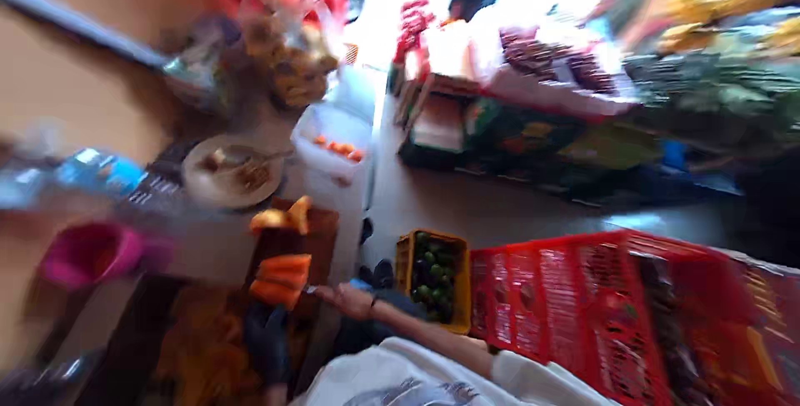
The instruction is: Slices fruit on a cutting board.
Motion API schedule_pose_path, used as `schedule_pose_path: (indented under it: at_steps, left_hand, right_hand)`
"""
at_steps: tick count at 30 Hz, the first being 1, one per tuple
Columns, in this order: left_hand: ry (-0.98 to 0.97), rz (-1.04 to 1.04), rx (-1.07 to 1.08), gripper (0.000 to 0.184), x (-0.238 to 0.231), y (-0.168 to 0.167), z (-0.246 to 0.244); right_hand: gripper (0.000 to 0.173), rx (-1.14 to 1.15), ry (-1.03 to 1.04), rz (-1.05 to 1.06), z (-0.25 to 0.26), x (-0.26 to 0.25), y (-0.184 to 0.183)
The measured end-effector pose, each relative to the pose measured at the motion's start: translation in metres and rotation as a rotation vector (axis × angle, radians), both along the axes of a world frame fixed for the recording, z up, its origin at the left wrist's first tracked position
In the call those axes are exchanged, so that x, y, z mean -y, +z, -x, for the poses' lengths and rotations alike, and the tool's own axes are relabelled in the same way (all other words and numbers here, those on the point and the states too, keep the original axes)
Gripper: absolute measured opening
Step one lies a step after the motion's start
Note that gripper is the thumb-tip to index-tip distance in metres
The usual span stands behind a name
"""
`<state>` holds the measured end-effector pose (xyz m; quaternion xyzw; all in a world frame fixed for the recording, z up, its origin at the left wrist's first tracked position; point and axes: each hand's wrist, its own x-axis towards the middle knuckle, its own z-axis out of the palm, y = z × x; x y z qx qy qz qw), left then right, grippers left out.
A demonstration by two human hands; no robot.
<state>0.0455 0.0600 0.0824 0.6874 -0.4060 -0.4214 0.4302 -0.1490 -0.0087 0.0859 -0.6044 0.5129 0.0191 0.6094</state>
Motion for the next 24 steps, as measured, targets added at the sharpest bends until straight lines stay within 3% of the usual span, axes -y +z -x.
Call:
schedule_pose_path:
  at_steps: [3,8,24]
  left_hand:
    - [0.109,-0.151,0.000,0.046,0.002,0.008,-0.003]
    - [0.265,-0.209,-0.074,0.041,0.010,-0.024,-0.008]
    - [0.305,-0.171,-0.172,0.037,0.004,-0.030,-0.009]
  right_hand:
    - [0.069,-0.055,-0.026,0.010,-0.008,-0.008,-0.009]
    - [0.070,-0.152,0.025,0.008,-0.019,-0.014,-0.012]
    - [0.067,-0.185,0.080,0.034,-0.035,-0.032,-0.019]
